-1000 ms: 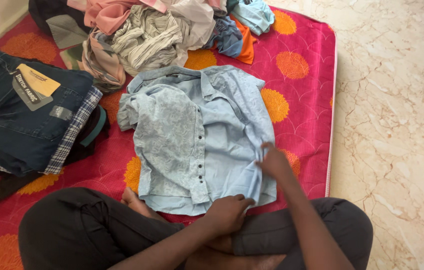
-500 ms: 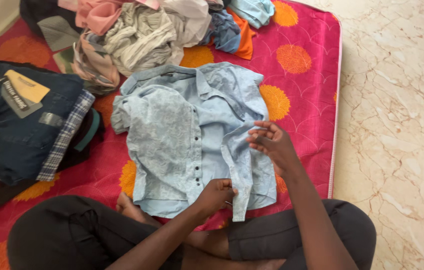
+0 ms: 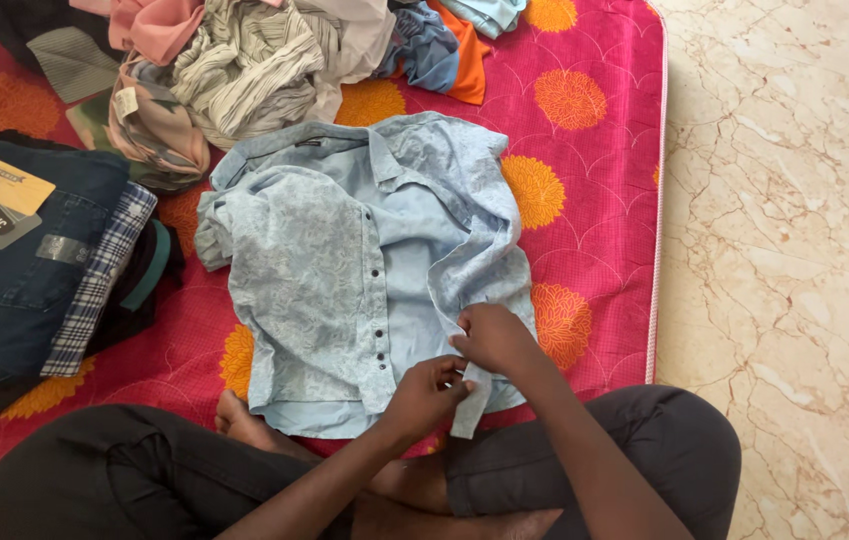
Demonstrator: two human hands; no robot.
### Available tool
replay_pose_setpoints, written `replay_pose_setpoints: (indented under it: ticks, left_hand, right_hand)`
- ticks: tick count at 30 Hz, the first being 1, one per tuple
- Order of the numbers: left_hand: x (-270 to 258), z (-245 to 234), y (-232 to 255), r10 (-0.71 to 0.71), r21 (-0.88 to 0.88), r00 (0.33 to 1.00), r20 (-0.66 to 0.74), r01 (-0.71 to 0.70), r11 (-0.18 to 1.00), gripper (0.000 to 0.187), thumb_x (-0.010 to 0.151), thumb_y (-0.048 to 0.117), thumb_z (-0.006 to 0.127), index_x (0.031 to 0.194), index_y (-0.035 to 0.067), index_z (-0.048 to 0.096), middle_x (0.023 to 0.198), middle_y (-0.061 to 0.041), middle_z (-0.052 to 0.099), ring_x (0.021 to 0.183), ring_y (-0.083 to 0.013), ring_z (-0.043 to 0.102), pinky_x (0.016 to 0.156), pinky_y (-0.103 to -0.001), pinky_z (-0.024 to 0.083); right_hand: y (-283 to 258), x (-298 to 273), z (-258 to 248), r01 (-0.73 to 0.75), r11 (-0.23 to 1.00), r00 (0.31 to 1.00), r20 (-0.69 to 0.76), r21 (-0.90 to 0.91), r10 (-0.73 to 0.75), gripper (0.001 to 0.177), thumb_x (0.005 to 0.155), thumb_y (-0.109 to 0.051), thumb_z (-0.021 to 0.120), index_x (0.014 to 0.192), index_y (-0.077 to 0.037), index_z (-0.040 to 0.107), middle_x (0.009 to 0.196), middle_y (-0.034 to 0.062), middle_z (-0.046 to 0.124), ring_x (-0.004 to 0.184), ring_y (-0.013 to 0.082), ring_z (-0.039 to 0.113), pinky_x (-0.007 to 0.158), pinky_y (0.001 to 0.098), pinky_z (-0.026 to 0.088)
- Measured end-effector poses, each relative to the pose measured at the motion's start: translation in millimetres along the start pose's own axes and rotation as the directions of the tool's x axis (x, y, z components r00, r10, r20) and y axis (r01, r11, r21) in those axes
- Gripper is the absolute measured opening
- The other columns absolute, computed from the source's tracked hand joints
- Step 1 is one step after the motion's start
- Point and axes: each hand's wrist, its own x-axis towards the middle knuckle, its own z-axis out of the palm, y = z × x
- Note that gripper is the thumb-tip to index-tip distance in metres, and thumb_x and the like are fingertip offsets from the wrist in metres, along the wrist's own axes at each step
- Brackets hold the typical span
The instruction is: The person buttons a light blue shirt and arranges a pair of folded blue jeans while sitting on a mattress.
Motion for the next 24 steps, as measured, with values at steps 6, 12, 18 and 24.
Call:
replay_pose_setpoints:
  ticks: [6, 12, 18, 24]
  left_hand:
    - [-7.8, 3.1, 31.4, -0.113, -0.076, 0.993, -0.012, 0.112, 0.991, 0.03, 0.097, 0.028, 0.07, 0.109, 0.001, 0.065, 0.085, -0.003, 0.068, 0.067, -0.0081, 0.061, 0.061, -0.025, 0.05]
    - [-9.4, 7.5, 42.7, -0.193, -0.136, 0.981, -0.024, 0.188, 0.973, 0.034, 0.1, 0.04, 0.061, 0.105, 0.006, 0.067, 0.087, -0.001, 0.074, 0.067, -0.0069, 0.063, 0.063, -0.023, 0.051]
    - [-10.5, 1.4, 41.8, -0.131, -0.051, 0.985, -0.115, 0.126, 0.991, 0.029, 0.097, 0.033, 0.068, 0.095, 0.004, 0.067, 0.08, -0.001, 0.069, 0.065, -0.0079, 0.062, 0.061, -0.025, 0.05]
    - [-7.6, 1.1, 35.0, 0.072, 0.073, 0.97, -0.233, -0.057, 0.996, 0.023, 0.095, 0.022, 0.07, 0.089, 0.001, 0.061, 0.071, -0.001, 0.062, 0.063, -0.0069, 0.056, 0.057, -0.027, 0.045]
  right_hand:
    - [18.5, 3.8, -19.4, -0.253, 0.736, 0.96, 0.259, 0.628, 0.109, 0.018, 0.091, -0.016, 0.073, 0.103, -0.002, 0.074, 0.077, 0.0009, 0.065, 0.068, 0.0097, 0.059, 0.065, 0.0305, 0.055]
    - [13.9, -0.5, -34.3, -0.312, 0.541, 0.938, 0.344, 0.781, 0.045, 0.038, 0.088, -0.012, 0.072, 0.123, -0.001, 0.066, 0.094, -0.0021, 0.068, 0.083, 0.0065, 0.063, 0.077, 0.0289, 0.055]
    - [8.7, -0.5, -35.1, -0.315, 0.485, 0.935, 0.356, 0.816, 0.009, 0.043, 0.084, -0.014, 0.074, 0.124, -0.002, 0.064, 0.099, 0.0013, 0.072, 0.089, 0.0102, 0.068, 0.081, 0.0311, 0.058]
    - [9.4, 2.2, -33.2, -0.278, 0.584, 0.956, 0.277, 0.763, 0.093, 0.037, 0.081, -0.011, 0.078, 0.116, -0.003, 0.066, 0.093, 0.0014, 0.071, 0.085, 0.0124, 0.07, 0.079, 0.0331, 0.06]
